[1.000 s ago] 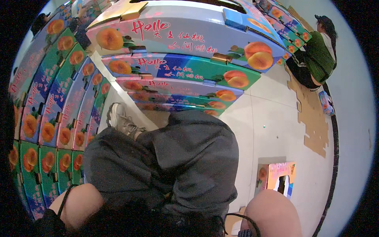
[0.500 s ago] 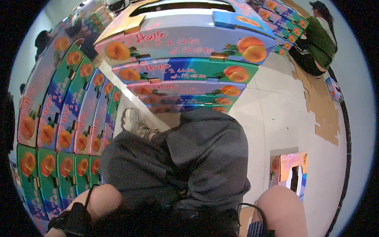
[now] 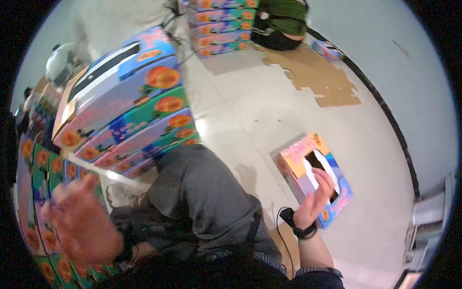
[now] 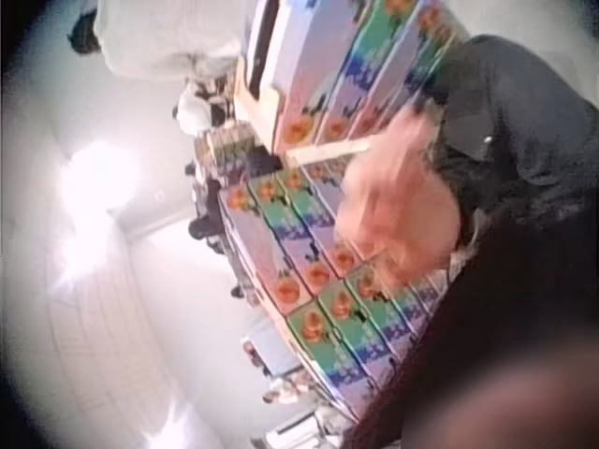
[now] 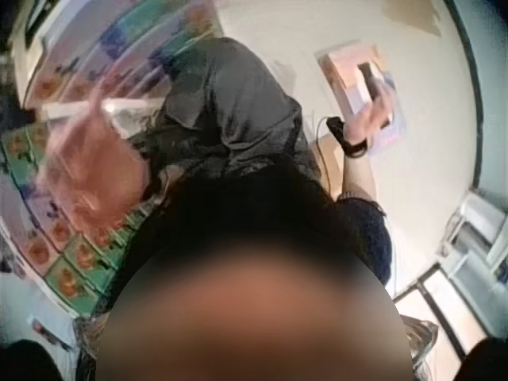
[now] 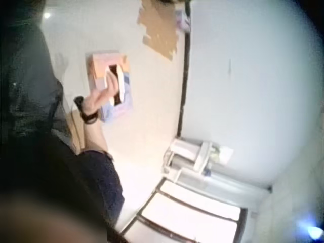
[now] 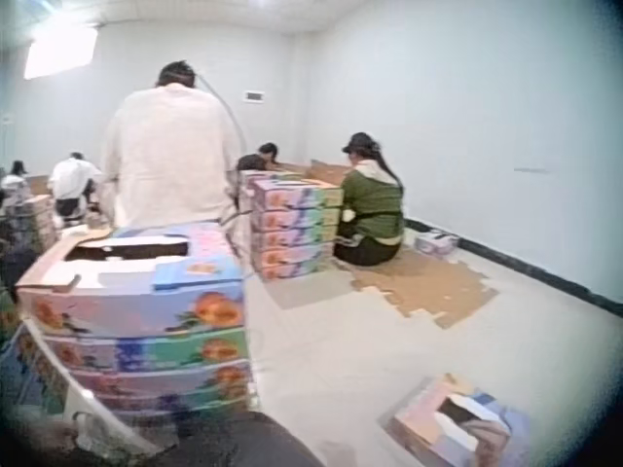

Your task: The recorder is sitting on the floor in a warehouse or factory setting, assembling printed cardboard fruit boxes.

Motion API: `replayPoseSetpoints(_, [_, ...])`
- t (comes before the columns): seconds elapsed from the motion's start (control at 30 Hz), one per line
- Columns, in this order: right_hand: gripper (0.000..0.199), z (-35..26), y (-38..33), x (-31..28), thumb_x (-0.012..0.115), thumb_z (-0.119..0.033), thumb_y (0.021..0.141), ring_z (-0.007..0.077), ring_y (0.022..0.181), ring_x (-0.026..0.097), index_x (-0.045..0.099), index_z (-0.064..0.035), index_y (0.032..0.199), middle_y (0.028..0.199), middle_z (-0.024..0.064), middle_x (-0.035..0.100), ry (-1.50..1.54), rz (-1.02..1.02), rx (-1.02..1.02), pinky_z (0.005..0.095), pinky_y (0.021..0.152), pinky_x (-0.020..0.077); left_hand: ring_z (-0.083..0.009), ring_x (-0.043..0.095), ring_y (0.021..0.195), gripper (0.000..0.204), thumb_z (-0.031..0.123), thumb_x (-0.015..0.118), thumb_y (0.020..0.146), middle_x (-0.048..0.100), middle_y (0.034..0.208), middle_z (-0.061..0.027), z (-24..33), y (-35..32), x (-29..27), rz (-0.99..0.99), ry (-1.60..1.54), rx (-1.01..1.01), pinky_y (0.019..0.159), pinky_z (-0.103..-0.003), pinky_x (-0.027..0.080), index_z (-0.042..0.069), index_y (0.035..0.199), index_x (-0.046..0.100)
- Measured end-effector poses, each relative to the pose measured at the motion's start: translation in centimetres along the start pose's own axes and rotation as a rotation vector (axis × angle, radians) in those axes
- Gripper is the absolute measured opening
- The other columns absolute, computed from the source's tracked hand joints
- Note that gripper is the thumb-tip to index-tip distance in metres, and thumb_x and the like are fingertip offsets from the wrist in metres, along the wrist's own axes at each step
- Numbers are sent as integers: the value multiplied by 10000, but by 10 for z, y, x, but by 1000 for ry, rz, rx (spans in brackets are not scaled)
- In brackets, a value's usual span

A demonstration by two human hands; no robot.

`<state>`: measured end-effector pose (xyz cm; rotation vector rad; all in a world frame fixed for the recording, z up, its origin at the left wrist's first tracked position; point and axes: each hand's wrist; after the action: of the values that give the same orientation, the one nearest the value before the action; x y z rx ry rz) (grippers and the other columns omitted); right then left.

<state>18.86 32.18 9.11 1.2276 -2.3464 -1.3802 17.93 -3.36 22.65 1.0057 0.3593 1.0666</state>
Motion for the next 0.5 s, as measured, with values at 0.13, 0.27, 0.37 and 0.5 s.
replayPoseSetpoints(0.13, [297,68,-79,-87,419,-124,844,240,1051,407,442,6,1111,1094,165,428,-371,104,491,326,896,320,-257,511,945,321,177,349,853,499,1010,-153,-124,-2,37,331,165,-466,874,-388,384,-60,1038,460])
replayPoseSetpoints(0.27, [392,128,-166,-162,458,-270,846,224,1043,405,436,7,1124,1104,155,439,-426,434,903,322,898,311,-175,510,948,335,298,352,875,540,1007,-63,-213,-15,77,268,-101,-894,845,-296,368,34,1017,504])
replayPoseSetpoints(0.37, [544,167,-204,-194,471,-424,822,219,995,439,404,1,1155,1113,129,448,-620,380,1367,348,857,351,-157,495,942,351,356,358,861,529,1019,-36,-275,-49,114,126,15,-1019,832,-290,351,90,1043,497])
replayPoseSetpoints(0.5, [584,130,-170,-157,511,-455,800,228,1013,460,367,-73,1218,1176,89,427,-37,520,1602,383,816,395,-146,481,925,389,390,409,832,509,1015,-28,-338,-106,142,-89,55,-1278,812,-292,353,84,1062,481])
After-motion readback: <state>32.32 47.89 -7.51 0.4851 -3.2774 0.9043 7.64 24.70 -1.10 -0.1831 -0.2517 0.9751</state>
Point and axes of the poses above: each hand's wrist, its own y-axis towards the middle knuckle, its own x-axis out of the palm, z = x × y
